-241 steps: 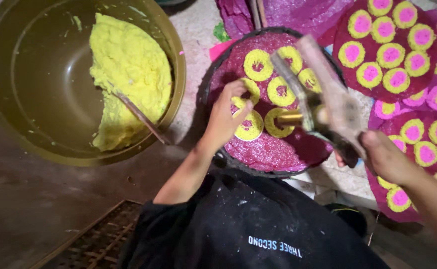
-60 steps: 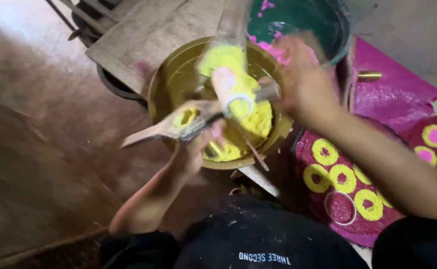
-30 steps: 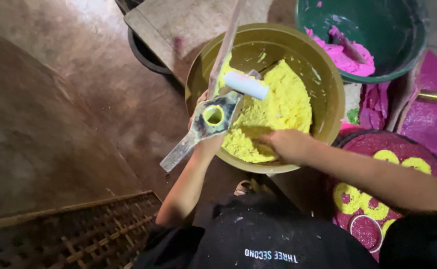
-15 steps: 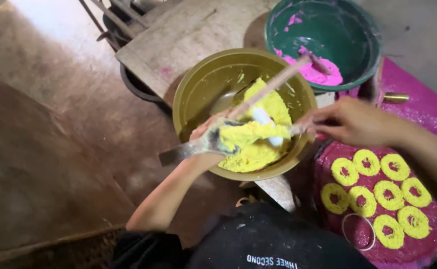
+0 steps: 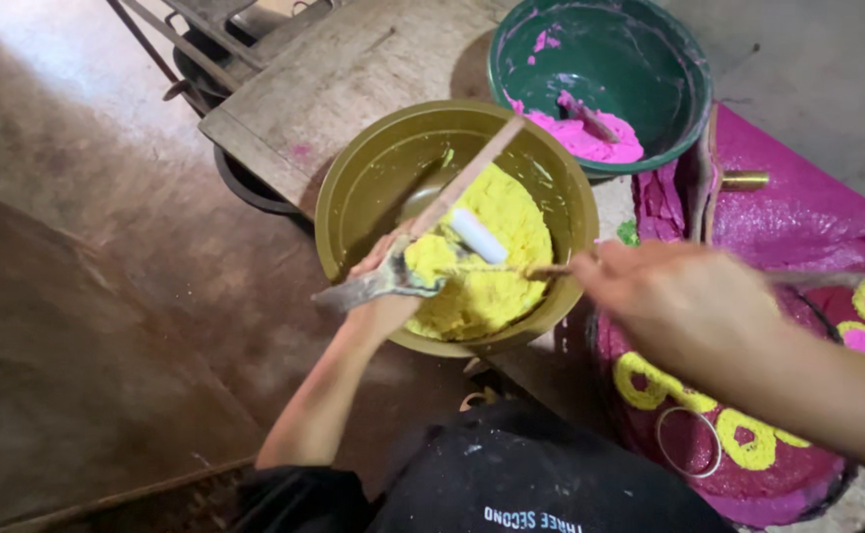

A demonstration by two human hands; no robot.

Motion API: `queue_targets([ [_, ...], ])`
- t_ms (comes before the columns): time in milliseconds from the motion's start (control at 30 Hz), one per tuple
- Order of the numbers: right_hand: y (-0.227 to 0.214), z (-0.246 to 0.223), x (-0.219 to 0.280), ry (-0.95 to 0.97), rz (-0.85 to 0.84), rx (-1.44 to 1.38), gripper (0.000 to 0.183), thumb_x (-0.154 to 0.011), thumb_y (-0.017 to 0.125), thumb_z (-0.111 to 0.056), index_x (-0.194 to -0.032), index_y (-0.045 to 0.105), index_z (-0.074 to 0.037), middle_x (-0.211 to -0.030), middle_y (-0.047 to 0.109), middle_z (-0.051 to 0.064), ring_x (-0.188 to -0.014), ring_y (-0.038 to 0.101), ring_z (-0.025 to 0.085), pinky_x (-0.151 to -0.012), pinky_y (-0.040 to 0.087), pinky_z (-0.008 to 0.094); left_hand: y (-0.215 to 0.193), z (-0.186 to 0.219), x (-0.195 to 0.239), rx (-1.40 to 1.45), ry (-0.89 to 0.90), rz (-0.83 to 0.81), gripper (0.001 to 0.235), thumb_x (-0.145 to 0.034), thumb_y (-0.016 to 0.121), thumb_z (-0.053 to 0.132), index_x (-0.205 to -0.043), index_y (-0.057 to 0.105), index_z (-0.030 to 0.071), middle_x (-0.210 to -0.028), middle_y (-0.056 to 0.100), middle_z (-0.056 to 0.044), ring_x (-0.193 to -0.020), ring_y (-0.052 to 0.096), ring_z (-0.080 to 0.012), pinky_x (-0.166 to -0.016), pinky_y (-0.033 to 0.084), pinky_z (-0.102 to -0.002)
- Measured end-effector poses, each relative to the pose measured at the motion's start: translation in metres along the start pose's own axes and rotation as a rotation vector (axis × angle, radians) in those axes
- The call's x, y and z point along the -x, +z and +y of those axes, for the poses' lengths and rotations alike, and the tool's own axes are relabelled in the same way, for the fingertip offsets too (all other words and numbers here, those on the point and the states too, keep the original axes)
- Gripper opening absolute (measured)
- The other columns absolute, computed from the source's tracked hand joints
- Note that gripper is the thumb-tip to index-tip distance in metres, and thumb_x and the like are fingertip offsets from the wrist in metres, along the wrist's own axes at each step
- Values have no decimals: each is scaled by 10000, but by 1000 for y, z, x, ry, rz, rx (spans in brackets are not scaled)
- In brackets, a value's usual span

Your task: The person uses a manual press to form yellow dough into rings on a pink surface, then fills the centers with pink dough. The finished pieces are arranged on trays and placed into a steamer.

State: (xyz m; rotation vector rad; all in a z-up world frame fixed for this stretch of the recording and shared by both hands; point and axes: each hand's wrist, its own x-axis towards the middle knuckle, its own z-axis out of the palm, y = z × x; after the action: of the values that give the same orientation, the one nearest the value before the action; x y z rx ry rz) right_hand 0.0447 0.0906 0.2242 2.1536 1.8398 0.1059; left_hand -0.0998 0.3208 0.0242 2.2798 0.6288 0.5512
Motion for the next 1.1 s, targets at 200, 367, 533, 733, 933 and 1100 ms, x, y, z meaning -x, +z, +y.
queue_targets([
  [200,21,-37,-43,-137,69,239,226,-846,609,-134,-1064,621,-77,-810,646,54,-649,698,208,-509,558,339,12,16,-5,-117,298,13,648,-770,741,186,-1395,574,159,-1464,609,-57,-1230,640,-272,-991,540,-363],
  [367,58,-29,-27,-131,116,-83,225,-868,601,-123,-1078,621,-45,-825,653,85,-649,695,253,-543,565,385,11,31,-6,32,46,-26,536,-920,715,162,-1439,581,174,-1387,621,-81,-1213,624,-279,-1035,476,-400],
  [533,45,8,5,200,118,-410,511,-850,632,-99,-1356,586,-149,-1038,716,113,-734,718,316,-557,557,446,-1,29,-16,95,-146,150,440,-898,699,192,-1333,649,149,-1288,696,-82,-1112,729,-245,-916,611,-361],
  [733,111,-43,-27,150,405,-1078,507,-961,587,-49,-1463,550,-109,-1212,709,224,-1071,745,326,-918,580,401,11,22,-42,-310,145,438,576,-858,770,219,-1374,591,34,-1509,535,-161,-1253,602,-380,-851,575,-417],
  [933,131,-9,-19,120,299,-1190,448,-1006,601,-104,-1452,567,-84,-1201,752,202,-986,734,275,-868,566,389,4,14,-47,-440,130,321,649,-813,786,358,-1422,617,209,-1669,241,-165,-1381,476,-442,-1028,528,-491],
  [1100,139,-12,-51,384,124,-1185,496,-992,548,-140,-1486,511,-143,-1114,763,135,-638,655,249,-626,594,344,20,34,-47,-447,-12,291,842,-793,834,258,-1499,409,87,-1661,118,-253,-1356,467,-522,-912,549,-480],
])
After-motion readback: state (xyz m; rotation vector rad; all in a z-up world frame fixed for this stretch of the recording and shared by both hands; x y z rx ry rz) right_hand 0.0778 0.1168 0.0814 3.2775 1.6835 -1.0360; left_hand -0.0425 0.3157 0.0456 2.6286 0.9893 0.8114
